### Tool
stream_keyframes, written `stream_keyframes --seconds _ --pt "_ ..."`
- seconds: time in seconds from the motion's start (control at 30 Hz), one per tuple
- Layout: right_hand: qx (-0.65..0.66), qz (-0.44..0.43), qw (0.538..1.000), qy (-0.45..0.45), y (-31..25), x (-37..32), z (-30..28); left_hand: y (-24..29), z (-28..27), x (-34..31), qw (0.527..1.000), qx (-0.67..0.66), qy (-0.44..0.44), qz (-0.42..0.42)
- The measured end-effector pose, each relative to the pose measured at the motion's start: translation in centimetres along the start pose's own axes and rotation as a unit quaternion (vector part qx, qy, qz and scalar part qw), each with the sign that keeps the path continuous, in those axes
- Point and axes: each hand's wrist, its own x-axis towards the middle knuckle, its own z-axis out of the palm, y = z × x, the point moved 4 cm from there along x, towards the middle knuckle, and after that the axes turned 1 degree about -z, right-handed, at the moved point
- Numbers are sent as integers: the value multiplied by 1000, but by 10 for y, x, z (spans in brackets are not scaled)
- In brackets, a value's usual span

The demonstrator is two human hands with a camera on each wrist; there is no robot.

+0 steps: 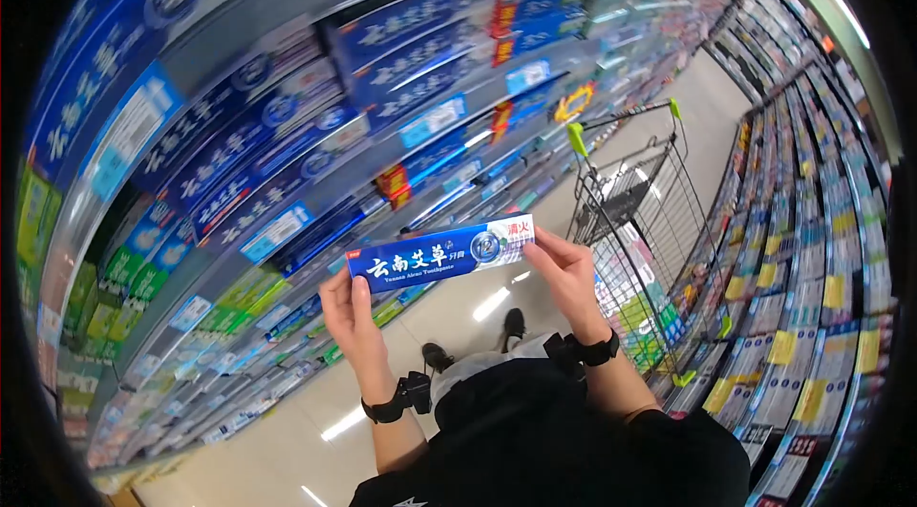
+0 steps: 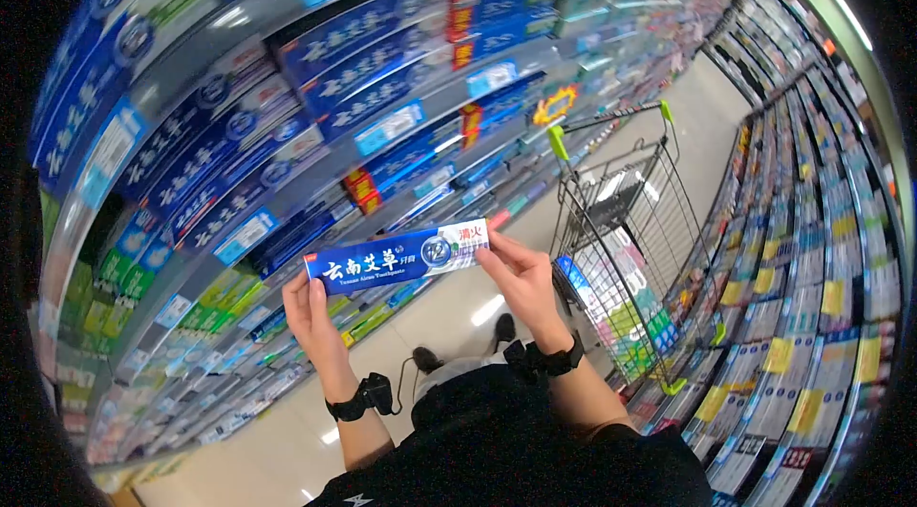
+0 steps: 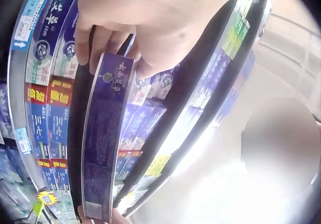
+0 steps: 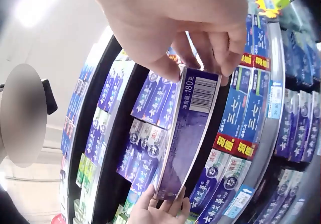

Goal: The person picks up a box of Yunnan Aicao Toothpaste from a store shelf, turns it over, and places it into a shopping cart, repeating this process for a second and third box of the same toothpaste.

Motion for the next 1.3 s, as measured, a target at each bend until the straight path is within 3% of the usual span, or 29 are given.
stream_keyframes --seconds 0.07,0.27,0.33,0.4,0.47,0.57,0.67,0.73,0.83,0.9,0.93,1.0,1.07,1.1,1.2,1.27,1.3 --pt "-60 62 996 16 9 1 -30 1 26 -8 997 68 -19 -37" --pt "-67 12 994 89 16 11 -156 -30 132 -42 987 116 -96 -46" --pt "8 37 991 126 17 16 -220 -50 188 -55 971 188 -142 38" --pt "29 19 986 165 16 20 -294 -78 252 -75 961 208 -181 32" --pt "14 18 981 194 25 14 -375 -110 324 -107 945 215 -247 -15" --pt "-73 86 961 253 51 -10 -494 -171 418 -155 908 217 -339 -119" --pt "-82 129 943 295 79 -34 -577 -253 482 -193 869 211 -382 -234" --pt "-91 156 929 322 104 -45 -618 -289 516 -218 831 278 -405 -261" --pt "41 217 913 343 156 -69 -657 -349 550 -242 803 278 -438 -292" --pt "105 275 897 331 201 -80 -676 -382 581 -250 689 438 -543 -196" --pt "163 322 881 307 222 -88 -681 -418 583 -252 707 412 -556 -144" --pt "141 378 870 284 251 -92 -694 -480 589 -255 673 443 -568 -166" --pt "53 417 884 207 288 -92 -704 -523 599 -257 630 500 -567 -175" --pt "20 428 882 198 309 -93 -709 -553 596 -255 612 534 -563 -150" --pt "8 454 871 187 370 -94 -714 -577 607 -261 532 599 -562 -207" --pt "4 475 860 184 397 -95 -707 -626 581 -261 615 520 -524 -277" --pt "8 474 859 192 426 -100 -699 -633 579 -263 589 515 -545 -301"
